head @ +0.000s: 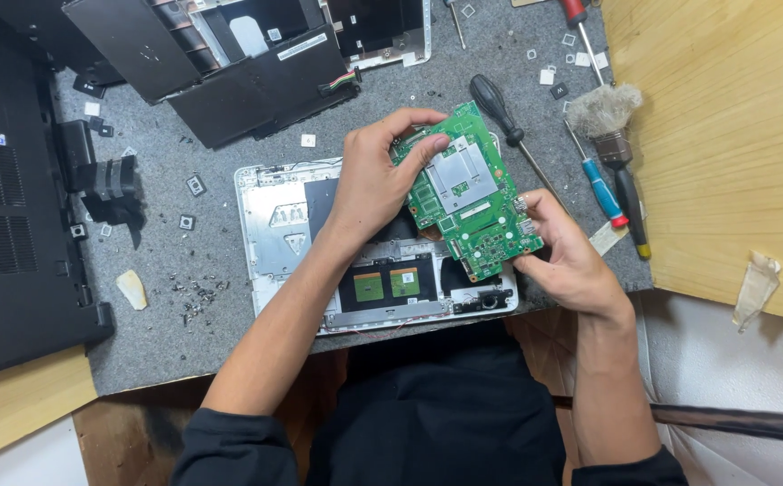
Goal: Reinstalling the motherboard and aligning internal components within a laptop chassis using a screwdriver.
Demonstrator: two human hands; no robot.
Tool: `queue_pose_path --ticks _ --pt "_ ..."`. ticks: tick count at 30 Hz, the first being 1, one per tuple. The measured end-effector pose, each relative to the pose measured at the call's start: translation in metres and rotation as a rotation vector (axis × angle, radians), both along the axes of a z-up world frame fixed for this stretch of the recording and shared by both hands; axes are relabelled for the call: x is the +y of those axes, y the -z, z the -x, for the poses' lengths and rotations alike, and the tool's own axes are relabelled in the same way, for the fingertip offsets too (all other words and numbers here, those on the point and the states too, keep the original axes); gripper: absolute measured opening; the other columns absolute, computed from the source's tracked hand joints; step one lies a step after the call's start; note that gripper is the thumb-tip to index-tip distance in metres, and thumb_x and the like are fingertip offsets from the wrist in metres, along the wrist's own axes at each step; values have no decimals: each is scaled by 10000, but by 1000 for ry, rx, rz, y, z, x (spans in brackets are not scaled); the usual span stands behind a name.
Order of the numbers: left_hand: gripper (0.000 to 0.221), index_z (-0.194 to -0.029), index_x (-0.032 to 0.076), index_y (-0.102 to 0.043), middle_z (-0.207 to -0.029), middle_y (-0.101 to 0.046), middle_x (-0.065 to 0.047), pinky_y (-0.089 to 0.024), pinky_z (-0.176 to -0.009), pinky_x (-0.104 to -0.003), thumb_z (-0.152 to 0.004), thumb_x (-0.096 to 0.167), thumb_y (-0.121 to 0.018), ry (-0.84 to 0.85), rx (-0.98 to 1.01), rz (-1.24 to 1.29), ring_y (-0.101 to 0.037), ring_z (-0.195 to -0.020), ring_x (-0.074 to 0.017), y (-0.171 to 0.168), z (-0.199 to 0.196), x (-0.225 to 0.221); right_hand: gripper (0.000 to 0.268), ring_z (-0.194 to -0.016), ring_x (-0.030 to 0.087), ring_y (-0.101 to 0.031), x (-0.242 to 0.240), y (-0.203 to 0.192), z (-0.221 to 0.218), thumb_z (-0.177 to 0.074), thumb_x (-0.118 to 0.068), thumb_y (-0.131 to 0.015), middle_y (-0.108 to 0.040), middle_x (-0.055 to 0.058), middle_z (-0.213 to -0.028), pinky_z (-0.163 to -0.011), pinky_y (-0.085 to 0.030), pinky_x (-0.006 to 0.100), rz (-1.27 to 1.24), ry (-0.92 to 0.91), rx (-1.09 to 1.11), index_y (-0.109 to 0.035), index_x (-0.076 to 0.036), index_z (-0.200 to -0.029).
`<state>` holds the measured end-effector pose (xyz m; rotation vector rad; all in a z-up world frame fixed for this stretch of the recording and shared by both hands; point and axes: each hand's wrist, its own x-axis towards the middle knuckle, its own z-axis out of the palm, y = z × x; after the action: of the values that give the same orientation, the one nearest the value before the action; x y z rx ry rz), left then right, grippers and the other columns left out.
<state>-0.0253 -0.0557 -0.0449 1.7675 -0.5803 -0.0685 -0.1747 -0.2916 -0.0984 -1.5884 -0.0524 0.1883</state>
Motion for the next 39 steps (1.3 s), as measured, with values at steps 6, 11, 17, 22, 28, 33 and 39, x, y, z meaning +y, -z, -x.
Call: queue_pose_path --ticks 6,11,17,22,28,33,39 --pt "173 -1120 223 -764 -676 -708 -4 -508 -724 -259 -957 275 -783 0 7 11 -575 -704 -57 0 -5 3 638 -1200 205 -550 -3 14 7 -760 76 -754 -707 174 -1136 -1026 -428 396 -164 106 3 -399 -51 -1275" --pt "147 -1077 205 -782 -640 -693 15 -506 -701 -256 -947 272 -791 6 93 47 -547 -662 -53 4 -9 10 648 -1274 194 -524 9 10 3 -760 -21 -852 -785 162 -1054 -1094 -359 368 -114 120 -124 -352 -97 -1165" --pt "154 -1077 173 -790 -632 -690 -19 -509 -695 -269 -940 244 -798 47 97 51 -566 -674 -73 4 -9 7 597 -911 168 -583 25 7 1 -787 71 -829 -742 183 -897 -791 -461 305 -23 243 -222 -343 -120 -1078" --pt "170 -1087 160 -792 -631 -686 -25 -521 -701 -268 -939 242 -808 54 91 35 -588 -668 -81 3 -8 5 560 -846 143 -610 27 14 2 -835 61 -817 -702 163 -897 -725 -482 270 -64 348 -265 -323 -125 -1024" --pt "169 -1098 157 -789 -633 -686 -26 -522 -721 -267 -948 233 -797 68 109 41 -584 -682 -77 0 -6 6 534 -834 187 -528 31 12 1 -853 79 -790 -688 151 -837 -736 -427 288 -67 363 -315 -315 -132 -975" --pt "171 -1097 155 -787 -629 -677 -27 -524 -718 -285 -943 229 -800 83 102 31 -569 -684 -90 4 -7 4 543 -815 186 -495 25 22 1 -812 94 -809 -654 129 -785 -723 -409 281 -120 330 -314 -335 -134 -946" --pt "178 -1104 150 -775 -638 -683 -28 -510 -736 -304 -951 243 -778 101 124 -8 -570 -682 -116 -5 -1 5 554 -820 173 -474 26 24 -2 -792 78 -824 -644 126 -798 -711 -393 273 -158 357 -323 -333 -147 -913"
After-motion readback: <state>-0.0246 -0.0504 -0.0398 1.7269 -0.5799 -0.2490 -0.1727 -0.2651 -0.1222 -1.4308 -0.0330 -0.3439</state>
